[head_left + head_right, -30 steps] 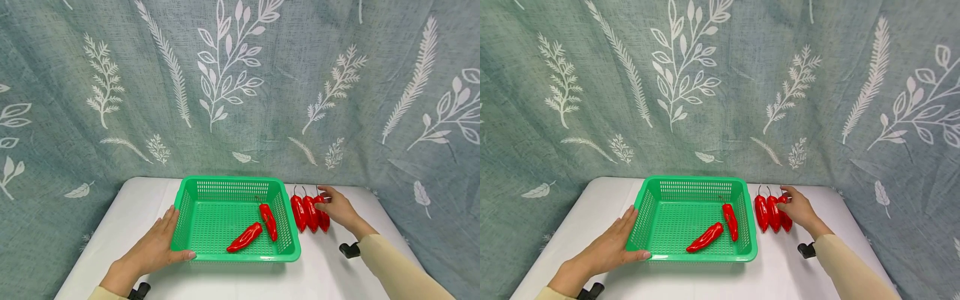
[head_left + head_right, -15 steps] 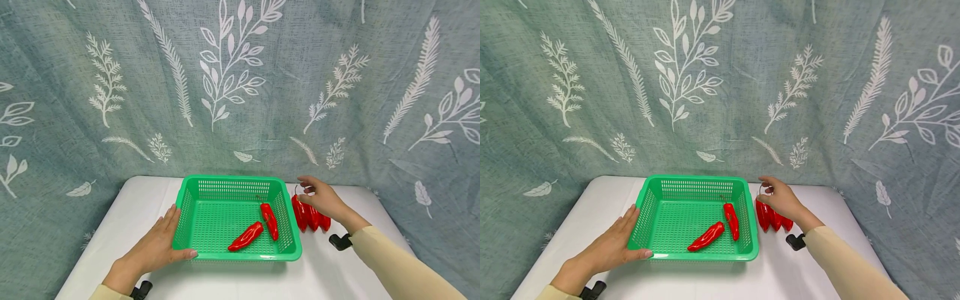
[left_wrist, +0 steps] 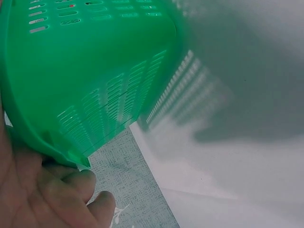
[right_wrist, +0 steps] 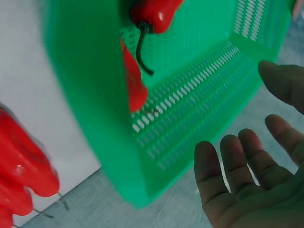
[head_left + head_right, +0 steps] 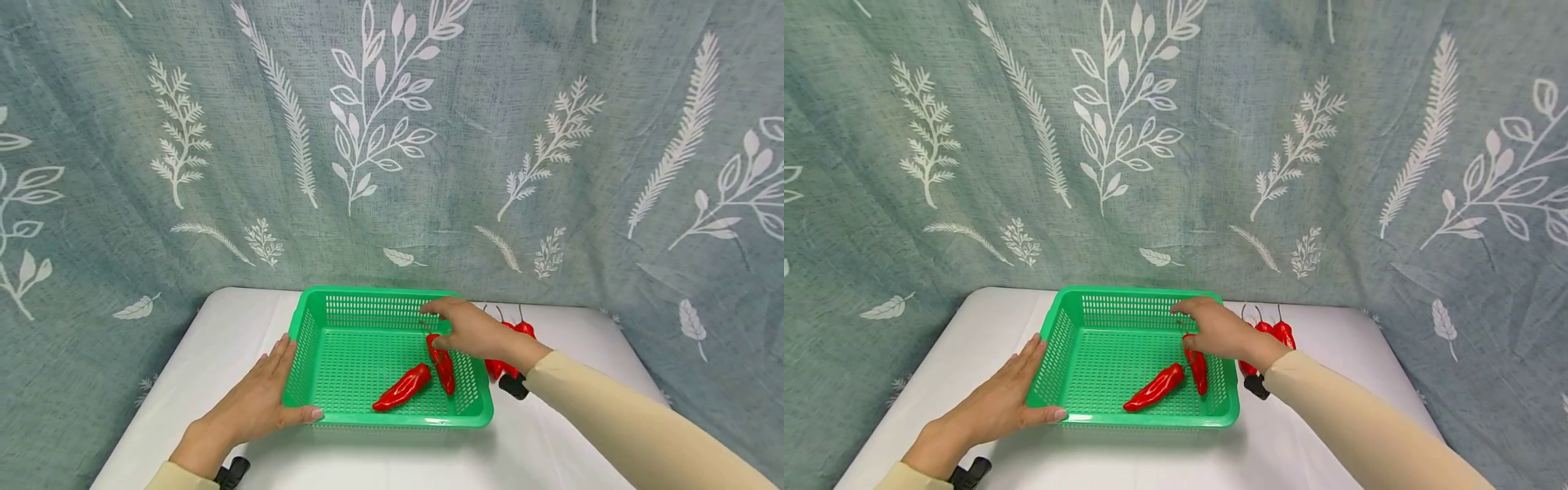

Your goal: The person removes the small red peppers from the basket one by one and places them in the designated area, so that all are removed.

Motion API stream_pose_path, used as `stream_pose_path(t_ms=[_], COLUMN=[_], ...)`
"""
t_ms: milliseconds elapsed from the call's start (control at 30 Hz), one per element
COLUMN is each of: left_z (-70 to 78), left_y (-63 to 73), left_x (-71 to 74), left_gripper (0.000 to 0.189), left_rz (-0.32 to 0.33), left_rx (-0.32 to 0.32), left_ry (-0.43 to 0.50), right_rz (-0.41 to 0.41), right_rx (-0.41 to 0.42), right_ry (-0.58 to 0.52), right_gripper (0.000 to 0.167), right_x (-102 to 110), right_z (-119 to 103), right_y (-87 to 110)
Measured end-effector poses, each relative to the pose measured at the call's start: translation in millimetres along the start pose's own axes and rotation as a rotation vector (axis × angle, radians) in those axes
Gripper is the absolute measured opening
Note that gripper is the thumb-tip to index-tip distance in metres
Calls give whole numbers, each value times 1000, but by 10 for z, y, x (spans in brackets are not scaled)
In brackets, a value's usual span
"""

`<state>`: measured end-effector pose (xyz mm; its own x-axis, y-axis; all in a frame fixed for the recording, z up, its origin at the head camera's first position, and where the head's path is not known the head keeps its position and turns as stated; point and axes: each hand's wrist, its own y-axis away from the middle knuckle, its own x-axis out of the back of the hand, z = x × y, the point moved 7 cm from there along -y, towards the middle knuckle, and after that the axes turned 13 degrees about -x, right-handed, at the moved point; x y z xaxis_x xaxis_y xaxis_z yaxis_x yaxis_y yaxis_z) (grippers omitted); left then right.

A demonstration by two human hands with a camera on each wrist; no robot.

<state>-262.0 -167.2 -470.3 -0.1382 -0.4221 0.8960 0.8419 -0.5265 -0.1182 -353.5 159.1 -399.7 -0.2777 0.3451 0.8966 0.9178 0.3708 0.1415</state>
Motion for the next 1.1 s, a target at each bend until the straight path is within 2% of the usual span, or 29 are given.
stream_pose_path(t_ms=[133,300,533,900,1100], left_z=[-27,-39,-48,-55,-68], left_y=[8,8,-7,-7,4], left_x=[-4,-12,0,-1,-24], left_gripper=[135,135,135,133,133], left_rz=[-17,-29,-23,-31,-29], left_rx=[18,31,34,41,44], left_ry=[19,34,43,48,51], right_rz=[-61,-173,-289,-336,-353], right_rx=[58,108,105,142,123], right_ry=[110,200,252,491,588], right_gripper=[62,61,63,60,54], right_x=[-207,-475,-634,-817,-980], right_z=[-171,-261,-283,-303,-291], right_y=[-95,-159,-212,-313,-298])
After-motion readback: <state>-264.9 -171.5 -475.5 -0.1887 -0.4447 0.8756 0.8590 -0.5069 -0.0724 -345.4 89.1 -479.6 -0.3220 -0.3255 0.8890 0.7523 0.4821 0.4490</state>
